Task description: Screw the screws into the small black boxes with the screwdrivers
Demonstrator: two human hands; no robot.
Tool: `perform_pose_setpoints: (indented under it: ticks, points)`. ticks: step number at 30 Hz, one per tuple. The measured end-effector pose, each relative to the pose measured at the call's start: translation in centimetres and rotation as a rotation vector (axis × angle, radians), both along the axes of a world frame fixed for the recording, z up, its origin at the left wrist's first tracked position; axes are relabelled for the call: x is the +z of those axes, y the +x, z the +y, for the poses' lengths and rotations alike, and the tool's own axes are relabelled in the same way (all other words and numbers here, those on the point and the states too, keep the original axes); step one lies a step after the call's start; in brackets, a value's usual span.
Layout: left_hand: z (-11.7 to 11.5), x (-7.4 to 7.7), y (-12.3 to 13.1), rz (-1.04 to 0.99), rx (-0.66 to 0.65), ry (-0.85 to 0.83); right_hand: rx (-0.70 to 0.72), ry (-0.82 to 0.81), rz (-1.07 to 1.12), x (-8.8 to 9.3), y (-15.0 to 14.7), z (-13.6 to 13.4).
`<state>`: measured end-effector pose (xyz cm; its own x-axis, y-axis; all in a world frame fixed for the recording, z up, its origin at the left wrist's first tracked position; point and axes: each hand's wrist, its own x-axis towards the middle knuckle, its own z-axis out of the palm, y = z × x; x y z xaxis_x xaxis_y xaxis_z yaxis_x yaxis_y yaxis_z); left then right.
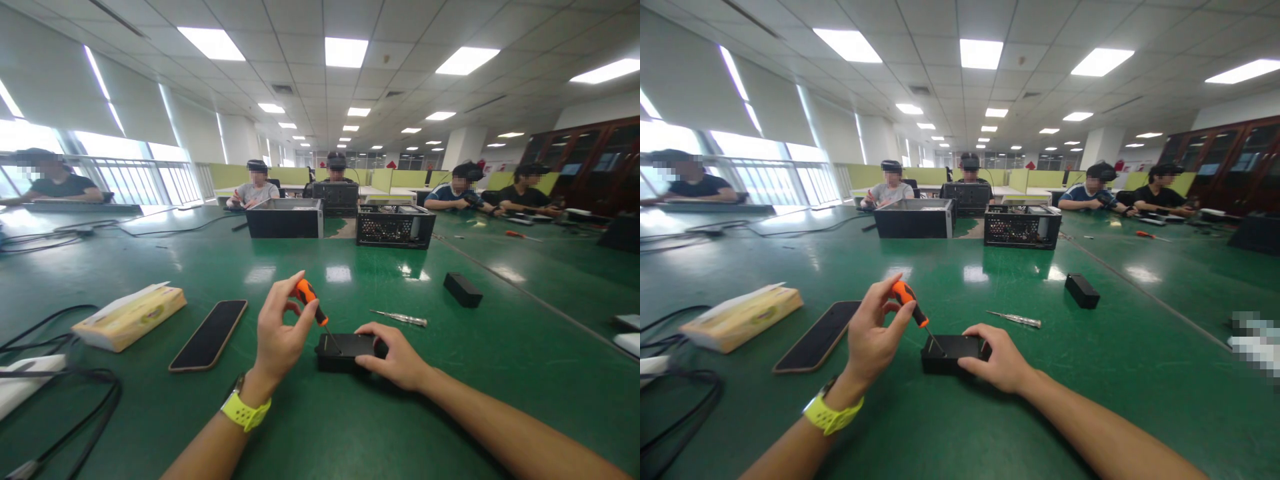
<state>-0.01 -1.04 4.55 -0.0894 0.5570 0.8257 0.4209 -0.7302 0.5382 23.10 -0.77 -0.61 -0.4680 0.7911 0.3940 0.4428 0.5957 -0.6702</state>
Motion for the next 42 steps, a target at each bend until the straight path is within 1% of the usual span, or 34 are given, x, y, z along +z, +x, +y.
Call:
perform_pose_setpoints:
  ticks: [4, 9, 13, 15, 17, 21, 25, 30, 33, 37, 42]
  points:
    - [-0.12, -0.22, 0.09, -0.030, -0.063, -0.014, -0.003, -0.008, 0.002, -0.01, 0.02, 0.04]
    - [-0.08, -0.39, -0.05, -0.041, -0.101, -0.009, -0.002, -0.005, 0.006, -0.10, -0.01, 0.10]
    - [-0.01, -0.52, 0.04, -0.110, -0.103, -0.009, 0.007, 0.001, 0.006, -0.14, -0.06, 0.15]
    - [0.00, -0.45, 0.06, -0.110, -0.106, -0.019, 0.010, 0.003, 0.006, -0.10, -0.06, 0.17]
    - [0.02, -0.25, 0.01, -0.087, -0.094, -0.010, 0.011, 0.003, 0.007, -0.03, -0.03, 0.17]
    - [0.12, 0.17, -0.18, -0.043, -0.007, 0.067, 0.010, -0.002, 0.008, 0.04, 0.06, 0.14]
    - [0.21, 0.00, -0.06, -0.032, 0.021, 0.070, 0.007, -0.004, 0.001, -0.03, 0.09, 0.16]
    - [0.09, -0.46, 0.25, -0.096, -0.029, 0.016, 0.011, -0.001, 0.005, -0.05, 0.05, 0.13]
    - [-0.06, -0.42, 0.20, -0.062, -0.050, 0.006, 0.010, 0.006, 0.005, 0.01, 0.03, 0.08]
    - [-0.10, -0.25, 0.10, -0.086, -0.089, 0.025, 0.005, 0.001, 0.000, 0.02, -0.01, 0.12]
    - [-0.17, -0.25, 0.29, -0.100, -0.103, 0.020, 0.003, 0.000, -0.006, -0.16, -0.03, 0.33]
